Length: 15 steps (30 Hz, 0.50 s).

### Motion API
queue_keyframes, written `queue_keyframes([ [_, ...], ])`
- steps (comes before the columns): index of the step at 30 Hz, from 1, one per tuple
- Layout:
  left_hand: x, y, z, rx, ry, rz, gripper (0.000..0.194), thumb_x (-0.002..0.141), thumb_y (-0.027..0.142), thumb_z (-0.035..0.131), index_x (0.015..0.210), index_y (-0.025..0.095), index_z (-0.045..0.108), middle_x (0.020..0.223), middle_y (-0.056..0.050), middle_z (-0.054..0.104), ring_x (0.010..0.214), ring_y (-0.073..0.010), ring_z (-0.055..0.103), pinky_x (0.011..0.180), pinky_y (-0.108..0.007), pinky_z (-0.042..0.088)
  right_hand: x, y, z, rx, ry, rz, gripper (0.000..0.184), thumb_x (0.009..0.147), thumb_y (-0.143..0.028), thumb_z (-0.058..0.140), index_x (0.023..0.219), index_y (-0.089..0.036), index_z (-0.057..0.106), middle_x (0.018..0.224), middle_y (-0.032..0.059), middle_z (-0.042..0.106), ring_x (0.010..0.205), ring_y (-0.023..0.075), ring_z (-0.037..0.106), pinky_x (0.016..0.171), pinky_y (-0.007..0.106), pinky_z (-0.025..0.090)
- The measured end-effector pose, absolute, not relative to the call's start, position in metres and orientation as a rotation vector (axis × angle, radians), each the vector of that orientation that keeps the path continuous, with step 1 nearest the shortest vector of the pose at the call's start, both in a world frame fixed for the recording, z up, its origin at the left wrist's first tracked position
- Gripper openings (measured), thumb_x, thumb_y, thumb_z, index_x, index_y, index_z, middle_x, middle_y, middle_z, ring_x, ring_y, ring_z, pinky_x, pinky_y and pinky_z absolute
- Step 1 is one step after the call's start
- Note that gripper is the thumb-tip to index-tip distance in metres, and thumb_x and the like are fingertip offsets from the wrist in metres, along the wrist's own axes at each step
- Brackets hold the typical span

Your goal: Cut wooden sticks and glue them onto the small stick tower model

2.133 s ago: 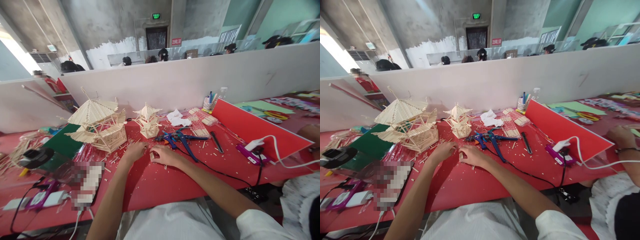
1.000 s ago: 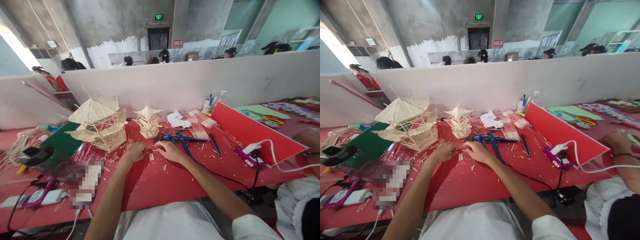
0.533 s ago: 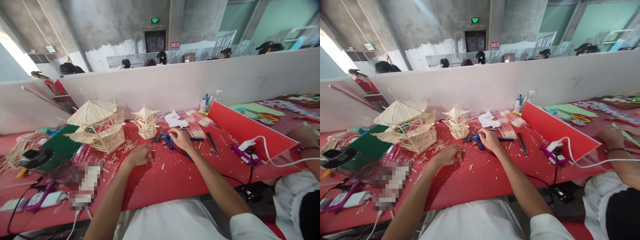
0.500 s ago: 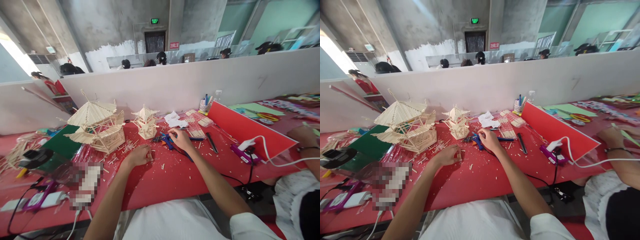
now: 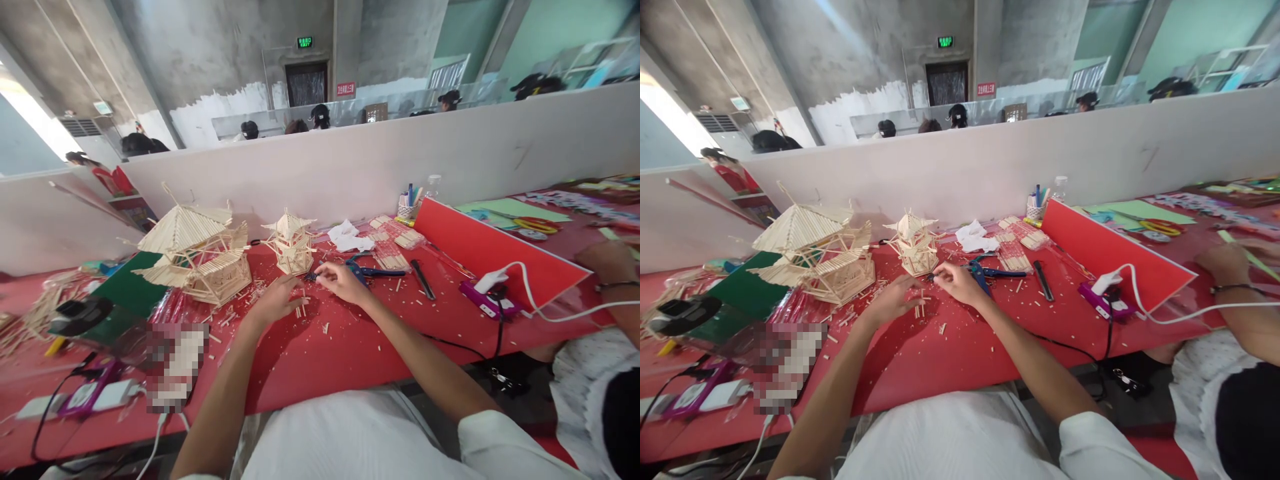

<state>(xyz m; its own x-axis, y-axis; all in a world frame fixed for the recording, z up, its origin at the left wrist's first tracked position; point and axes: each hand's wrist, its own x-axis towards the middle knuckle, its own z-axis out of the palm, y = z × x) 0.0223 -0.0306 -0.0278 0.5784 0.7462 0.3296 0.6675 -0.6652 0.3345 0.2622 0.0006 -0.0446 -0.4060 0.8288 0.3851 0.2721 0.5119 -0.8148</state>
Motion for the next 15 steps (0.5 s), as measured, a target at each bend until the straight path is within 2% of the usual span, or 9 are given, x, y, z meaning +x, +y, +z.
queue_keyframes([
  [2,0.025,-0.033,-0.025,2.621,1.114,0.777,0.029,0.092,0.039,0.066,0.114,0.020,0.062,0.113,-0.010,0.066,0.109,-0.0254,0.062,0.097,-0.039,0.049,0.250,-0.005,-0.048,-0.825,-1.879,1.129,0.032,0.087,-0.037,0.066,0.113,-0.021,0.059,0.089,0.0037,0.072,0.078,0.0190,0.068,0.069,0.029,0.050],
  [5,0.027,-0.035,-0.024,2.598,1.045,0.842,0.028,0.093,0.034,0.066,0.118,0.023,0.062,0.118,-0.009,0.064,0.113,-0.0240,0.061,0.100,-0.039,0.049,0.231,-0.011,-0.054,-0.697,-1.735,1.345,0.037,0.082,-0.040,0.072,0.111,-0.021,0.058,0.095,0.0038,0.071,0.082,0.0188,0.069,0.071,0.029,0.051],
  [10,0.028,-0.034,-0.025,2.607,1.029,0.875,0.031,0.094,0.033,0.064,0.124,0.024,0.061,0.119,-0.010,0.064,0.111,-0.0233,0.062,0.099,-0.038,0.050,0.223,-0.012,-0.059,-0.665,-1.490,1.461,0.041,0.074,-0.041,0.080,0.103,-0.020,0.060,0.087,0.0017,0.071,0.074,0.0158,0.068,0.069,0.028,0.052],
  [15,0.031,-0.035,-0.023,2.625,1.054,0.964,0.024,0.097,0.033,0.060,0.118,0.022,0.064,0.111,-0.008,0.068,0.105,-0.0212,0.063,0.096,-0.036,0.051,0.224,-0.010,-0.060,-0.718,-1.329,1.502,0.040,0.068,-0.044,0.085,0.089,-0.020,0.060,0.077,-0.0019,0.068,0.061,0.0125,0.064,0.065,0.028,0.054],
])
